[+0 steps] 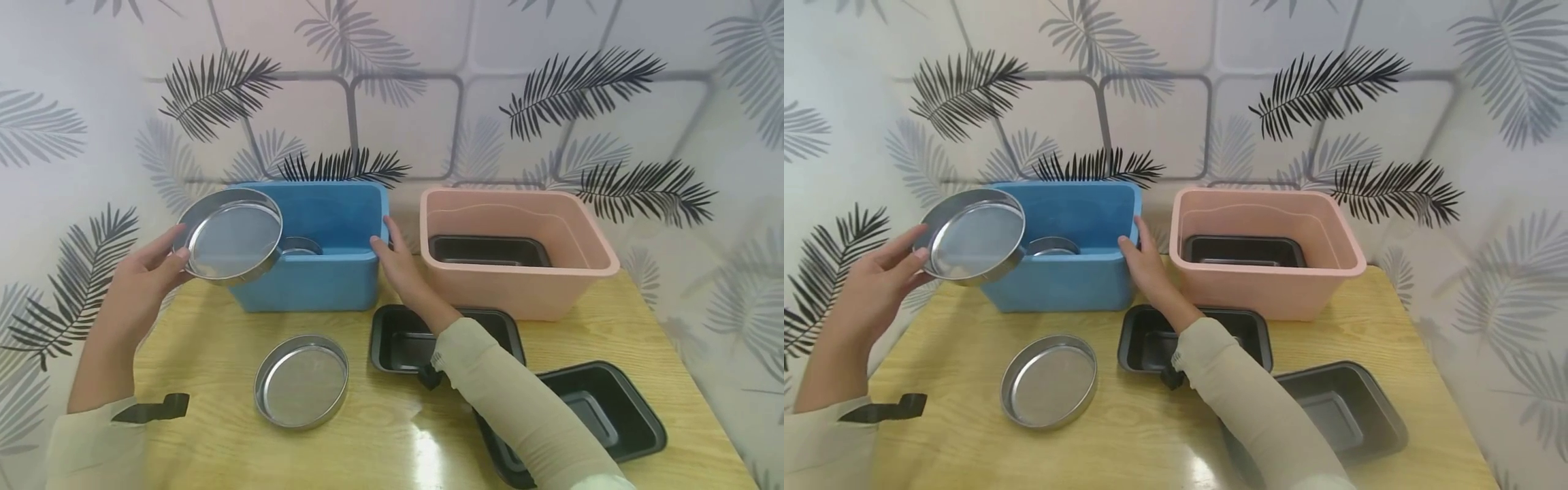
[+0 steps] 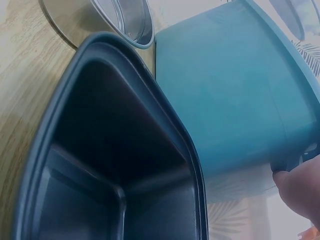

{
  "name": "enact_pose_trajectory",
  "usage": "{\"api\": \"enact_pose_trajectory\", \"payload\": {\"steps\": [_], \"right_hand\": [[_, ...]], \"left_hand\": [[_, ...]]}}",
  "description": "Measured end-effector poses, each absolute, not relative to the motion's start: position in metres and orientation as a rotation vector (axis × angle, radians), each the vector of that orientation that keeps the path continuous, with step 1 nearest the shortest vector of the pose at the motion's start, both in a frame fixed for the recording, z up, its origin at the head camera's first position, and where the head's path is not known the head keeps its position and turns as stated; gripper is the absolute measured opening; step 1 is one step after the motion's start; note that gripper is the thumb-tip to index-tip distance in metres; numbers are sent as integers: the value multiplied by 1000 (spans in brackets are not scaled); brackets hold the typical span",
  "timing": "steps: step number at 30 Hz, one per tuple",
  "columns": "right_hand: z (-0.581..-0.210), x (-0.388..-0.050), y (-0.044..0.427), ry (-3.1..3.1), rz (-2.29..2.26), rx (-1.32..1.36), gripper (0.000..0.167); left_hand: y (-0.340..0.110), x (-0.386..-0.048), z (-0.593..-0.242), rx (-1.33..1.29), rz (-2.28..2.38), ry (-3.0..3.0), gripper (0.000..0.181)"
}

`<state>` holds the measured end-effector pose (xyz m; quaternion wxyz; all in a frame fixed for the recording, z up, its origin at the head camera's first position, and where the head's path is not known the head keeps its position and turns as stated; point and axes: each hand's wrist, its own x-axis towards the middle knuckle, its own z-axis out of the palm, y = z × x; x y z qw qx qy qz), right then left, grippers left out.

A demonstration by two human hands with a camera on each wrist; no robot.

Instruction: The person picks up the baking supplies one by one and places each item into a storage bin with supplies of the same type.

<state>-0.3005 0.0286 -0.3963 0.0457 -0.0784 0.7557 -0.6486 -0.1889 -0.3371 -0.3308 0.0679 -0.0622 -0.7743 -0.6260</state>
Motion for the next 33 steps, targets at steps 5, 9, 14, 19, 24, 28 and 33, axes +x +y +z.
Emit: {"api": "enact_pose_trajectory", "payload": {"steps": [5,9,14,19,24,28,33], "right_hand": [[-396,-301,30,2320,-1972,-235,62],[-396,-302,32,2329,-1981,-234,63],[-398,-303,31,2323,-1977,-245,64],[-400,-303,30,2343,-1966,-249,64],[-403,-304,29,2351,-1964,-241,63],[-403,-305,30,2356,-1966,-247,63],[-402,-305,30,2351,-1972,-256,62]], "left_hand": [[-333,-212,-324,-198,-1780,-2434,65],[-331,-231,-321,-199,-1748,-2489,67],[-329,-252,-320,-193,-1747,-2564,67],[-327,-275,-321,-185,-1701,-2651,64],[-324,-299,-324,-201,-1675,-2705,59],[-318,-316,-324,-193,-1606,-2776,57],[-313,-339,-330,-216,-1657,-2809,56]]}}
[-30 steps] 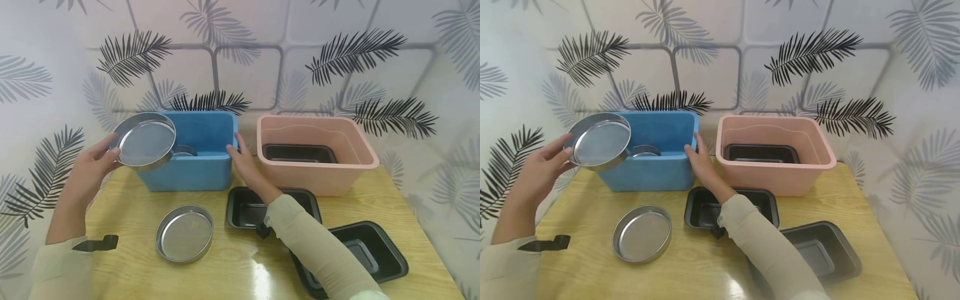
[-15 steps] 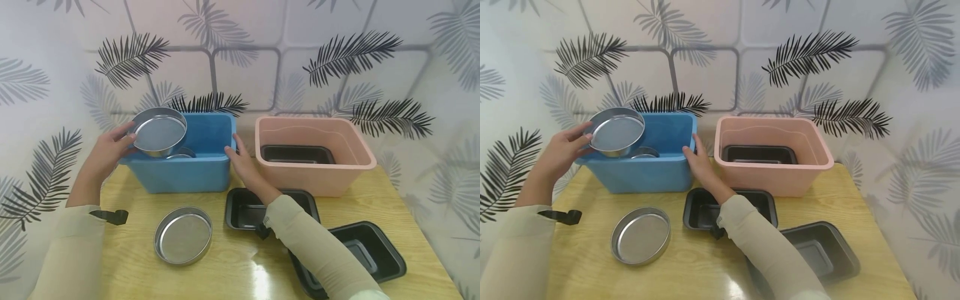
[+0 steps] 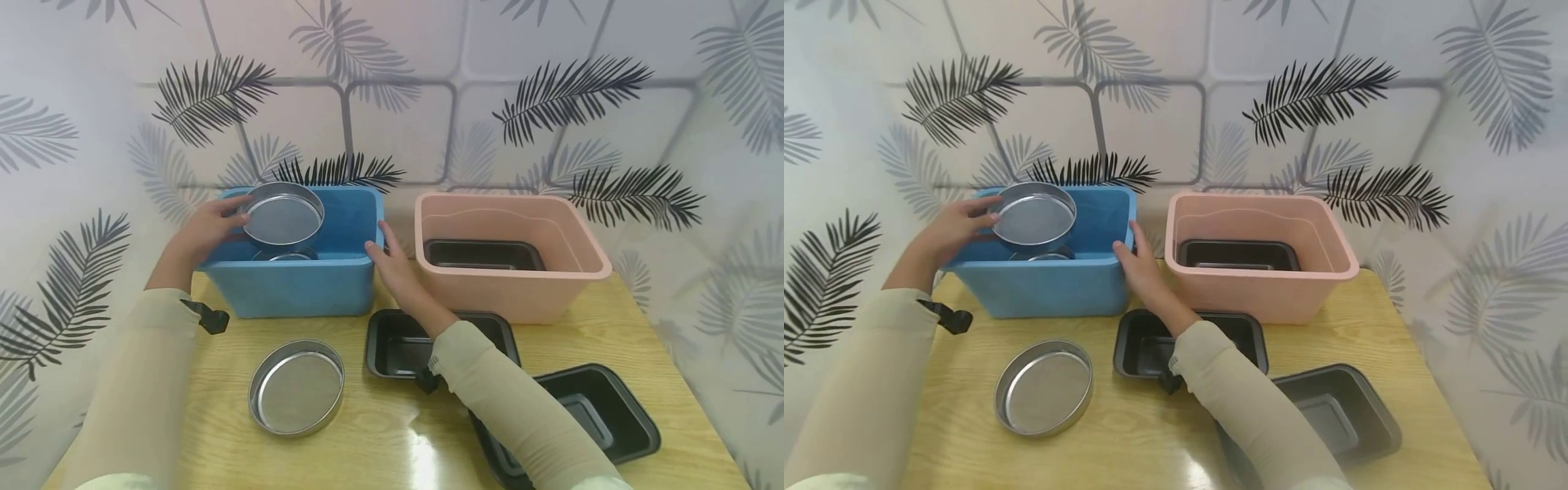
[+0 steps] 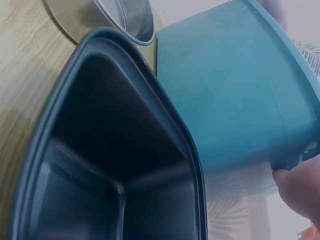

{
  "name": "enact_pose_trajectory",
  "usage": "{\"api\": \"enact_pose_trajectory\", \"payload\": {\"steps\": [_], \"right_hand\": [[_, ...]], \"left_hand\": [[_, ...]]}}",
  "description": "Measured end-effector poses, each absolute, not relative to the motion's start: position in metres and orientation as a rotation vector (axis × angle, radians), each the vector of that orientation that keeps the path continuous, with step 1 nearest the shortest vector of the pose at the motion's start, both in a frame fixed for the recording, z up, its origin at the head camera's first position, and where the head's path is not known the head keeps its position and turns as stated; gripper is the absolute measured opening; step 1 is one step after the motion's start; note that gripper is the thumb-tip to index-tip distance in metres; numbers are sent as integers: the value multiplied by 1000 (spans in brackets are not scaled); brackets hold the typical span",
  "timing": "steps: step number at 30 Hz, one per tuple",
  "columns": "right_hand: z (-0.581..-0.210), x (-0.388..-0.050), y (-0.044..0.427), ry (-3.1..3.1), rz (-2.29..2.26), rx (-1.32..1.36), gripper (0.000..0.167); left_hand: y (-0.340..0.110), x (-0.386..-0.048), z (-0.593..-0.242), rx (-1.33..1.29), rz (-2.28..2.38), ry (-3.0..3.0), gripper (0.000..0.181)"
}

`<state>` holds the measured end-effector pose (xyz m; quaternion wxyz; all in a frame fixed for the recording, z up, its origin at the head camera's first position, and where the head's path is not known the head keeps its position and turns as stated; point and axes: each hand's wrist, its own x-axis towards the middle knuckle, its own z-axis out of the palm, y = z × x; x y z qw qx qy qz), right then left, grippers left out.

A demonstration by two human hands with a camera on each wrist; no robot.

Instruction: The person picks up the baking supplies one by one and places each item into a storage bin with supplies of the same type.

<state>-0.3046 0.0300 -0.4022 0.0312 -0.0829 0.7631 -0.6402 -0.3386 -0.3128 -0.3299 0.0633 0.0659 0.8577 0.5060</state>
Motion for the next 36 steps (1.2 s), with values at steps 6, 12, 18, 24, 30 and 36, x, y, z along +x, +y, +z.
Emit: {"api": "enact_pose_trajectory", "payload": {"steps": [6,12,18,24,30,36], "right_hand": [[-403,-304,29,2333,-1975,-265,63],[-403,-303,30,2320,-1975,-259,64],[-402,-304,30,2328,-1980,-282,64],[-401,-304,29,2321,-1989,-277,63],[-401,-304,29,2324,-1992,-277,63],[-402,-305,31,2308,-1995,-277,63]], "left_hand": [[-311,-353,-335,199,1494,2502,58],[-310,-365,-340,252,1376,2468,60],[-309,-372,-346,237,1290,2464,59],[-308,-375,-348,220,1202,2450,57],[-307,-378,-352,182,1100,2474,56],[-306,-383,-356,144,1066,2501,56]]}}
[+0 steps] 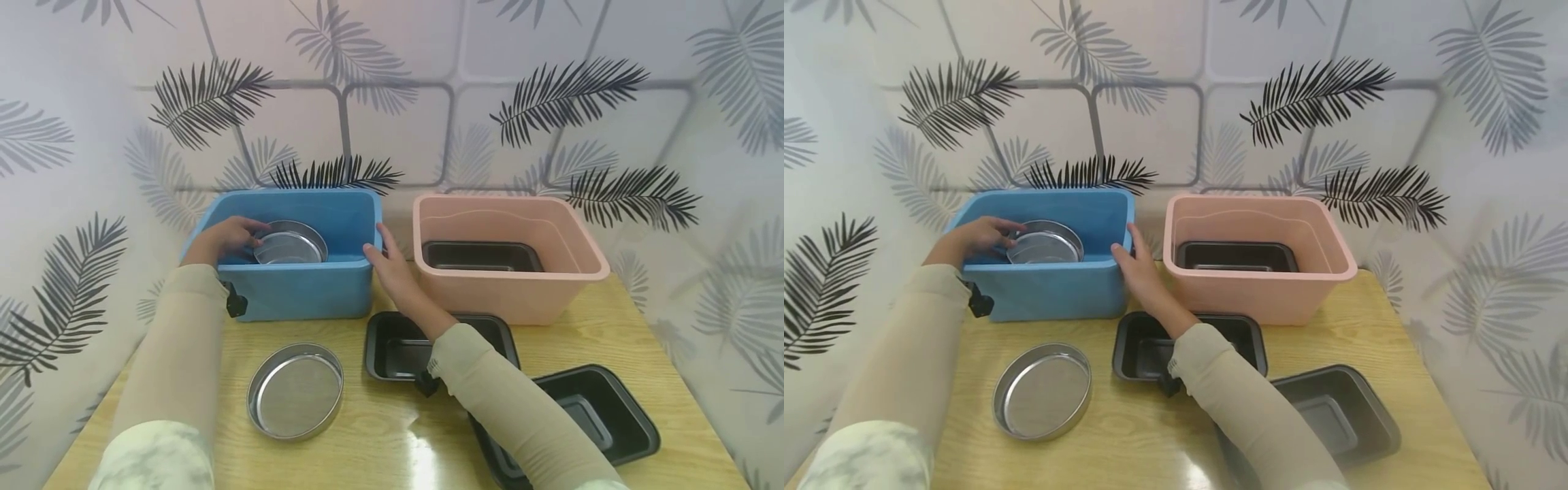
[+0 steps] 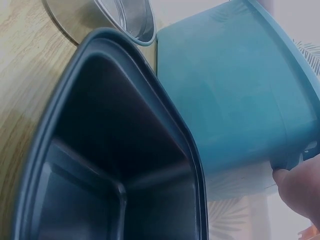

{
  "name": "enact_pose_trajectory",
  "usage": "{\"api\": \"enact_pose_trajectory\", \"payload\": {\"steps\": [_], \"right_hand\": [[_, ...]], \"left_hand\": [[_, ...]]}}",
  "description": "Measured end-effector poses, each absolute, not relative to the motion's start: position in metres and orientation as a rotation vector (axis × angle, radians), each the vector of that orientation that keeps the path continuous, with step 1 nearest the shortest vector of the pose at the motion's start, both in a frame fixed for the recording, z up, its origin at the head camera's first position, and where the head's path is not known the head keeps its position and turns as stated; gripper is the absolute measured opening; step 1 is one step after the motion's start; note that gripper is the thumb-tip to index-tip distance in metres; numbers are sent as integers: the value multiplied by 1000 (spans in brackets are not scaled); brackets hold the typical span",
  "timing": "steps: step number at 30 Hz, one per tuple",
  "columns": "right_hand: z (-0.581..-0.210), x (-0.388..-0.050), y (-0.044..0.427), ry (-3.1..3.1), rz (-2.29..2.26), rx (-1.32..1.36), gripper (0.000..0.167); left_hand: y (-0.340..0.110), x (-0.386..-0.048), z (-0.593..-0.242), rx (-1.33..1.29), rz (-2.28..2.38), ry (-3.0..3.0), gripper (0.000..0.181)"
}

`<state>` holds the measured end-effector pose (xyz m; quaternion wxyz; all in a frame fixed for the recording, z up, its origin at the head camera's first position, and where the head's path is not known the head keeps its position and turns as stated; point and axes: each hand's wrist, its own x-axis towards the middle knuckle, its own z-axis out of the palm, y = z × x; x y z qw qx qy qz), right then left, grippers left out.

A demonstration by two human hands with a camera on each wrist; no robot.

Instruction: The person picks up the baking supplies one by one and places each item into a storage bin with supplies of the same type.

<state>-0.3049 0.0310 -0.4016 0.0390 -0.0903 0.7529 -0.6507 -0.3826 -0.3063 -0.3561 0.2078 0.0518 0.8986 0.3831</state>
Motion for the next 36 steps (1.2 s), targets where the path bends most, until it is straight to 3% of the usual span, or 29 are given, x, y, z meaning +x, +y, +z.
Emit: {"api": "enact_pose_trajectory", "payload": {"steps": [18,36], "right_hand": [[-403,-303,32,2285,-2040,-297,63],[-403,-306,33,2239,-2026,-325,65]], "left_hand": [[-304,-380,-348,171,1130,2580,54],[-292,-344,-331,353,1445,2480,55]]}}
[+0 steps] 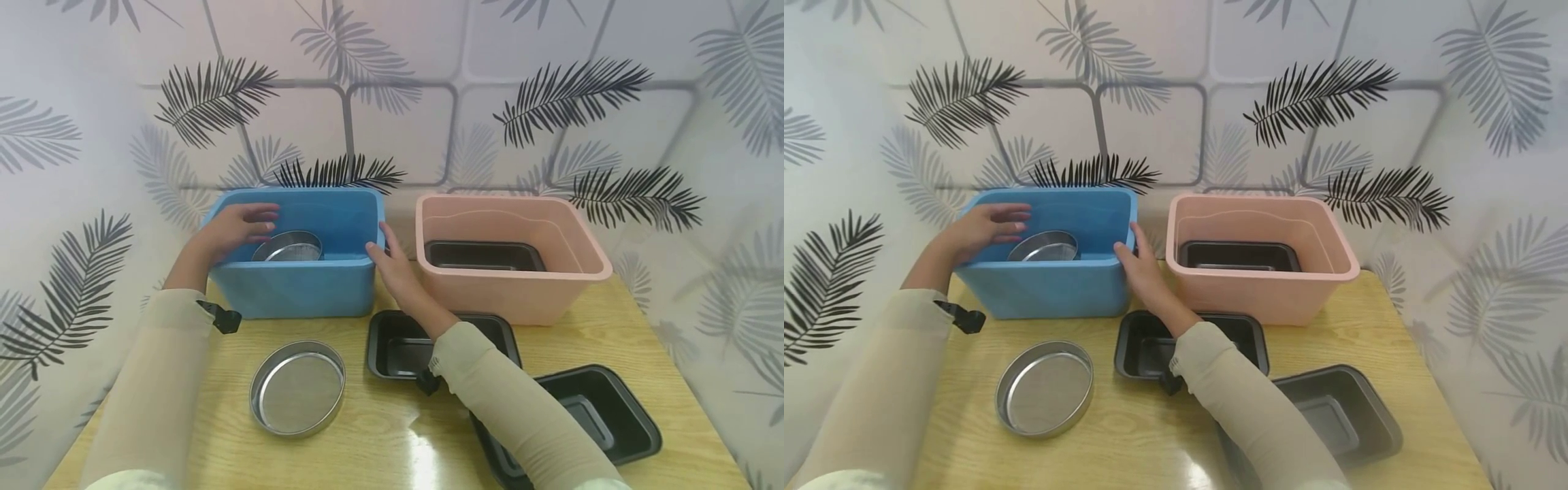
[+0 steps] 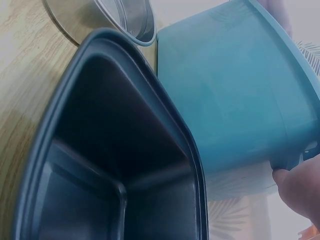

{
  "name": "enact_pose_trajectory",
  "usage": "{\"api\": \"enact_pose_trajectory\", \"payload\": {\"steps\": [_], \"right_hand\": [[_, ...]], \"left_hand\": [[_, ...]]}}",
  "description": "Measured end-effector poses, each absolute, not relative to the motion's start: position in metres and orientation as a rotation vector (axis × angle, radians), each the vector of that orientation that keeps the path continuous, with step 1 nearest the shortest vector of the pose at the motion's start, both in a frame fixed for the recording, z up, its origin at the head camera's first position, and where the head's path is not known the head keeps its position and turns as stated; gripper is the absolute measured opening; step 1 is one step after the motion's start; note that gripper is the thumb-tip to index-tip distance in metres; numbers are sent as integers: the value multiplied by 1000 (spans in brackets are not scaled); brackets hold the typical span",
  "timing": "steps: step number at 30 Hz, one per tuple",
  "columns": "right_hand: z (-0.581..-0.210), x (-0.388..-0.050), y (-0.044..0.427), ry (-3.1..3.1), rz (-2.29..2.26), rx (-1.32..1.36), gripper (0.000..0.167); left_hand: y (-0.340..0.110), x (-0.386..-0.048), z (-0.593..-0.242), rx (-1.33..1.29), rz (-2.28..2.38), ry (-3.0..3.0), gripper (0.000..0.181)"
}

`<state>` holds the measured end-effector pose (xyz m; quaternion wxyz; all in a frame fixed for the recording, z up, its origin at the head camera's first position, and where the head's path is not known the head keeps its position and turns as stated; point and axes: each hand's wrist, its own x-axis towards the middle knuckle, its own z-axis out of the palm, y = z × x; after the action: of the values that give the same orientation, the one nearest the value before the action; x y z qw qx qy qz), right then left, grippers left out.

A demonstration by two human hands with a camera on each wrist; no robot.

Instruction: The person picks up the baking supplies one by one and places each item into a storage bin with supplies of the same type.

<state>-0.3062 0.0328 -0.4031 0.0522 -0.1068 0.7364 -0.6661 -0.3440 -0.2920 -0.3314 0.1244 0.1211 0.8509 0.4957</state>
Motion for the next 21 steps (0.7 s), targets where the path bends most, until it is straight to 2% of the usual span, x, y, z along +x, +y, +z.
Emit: {"api": "enact_pose_trajectory", "payload": {"steps": [8,21], "right_hand": [[-405,-307,32,2256,-2032,-310,64],[-403,-303,32,2293,-2032,-307,64]], "left_hand": [[-283,-320,-326,438,1487,2513,57],[-274,-257,-336,425,1611,2619,52]]}}
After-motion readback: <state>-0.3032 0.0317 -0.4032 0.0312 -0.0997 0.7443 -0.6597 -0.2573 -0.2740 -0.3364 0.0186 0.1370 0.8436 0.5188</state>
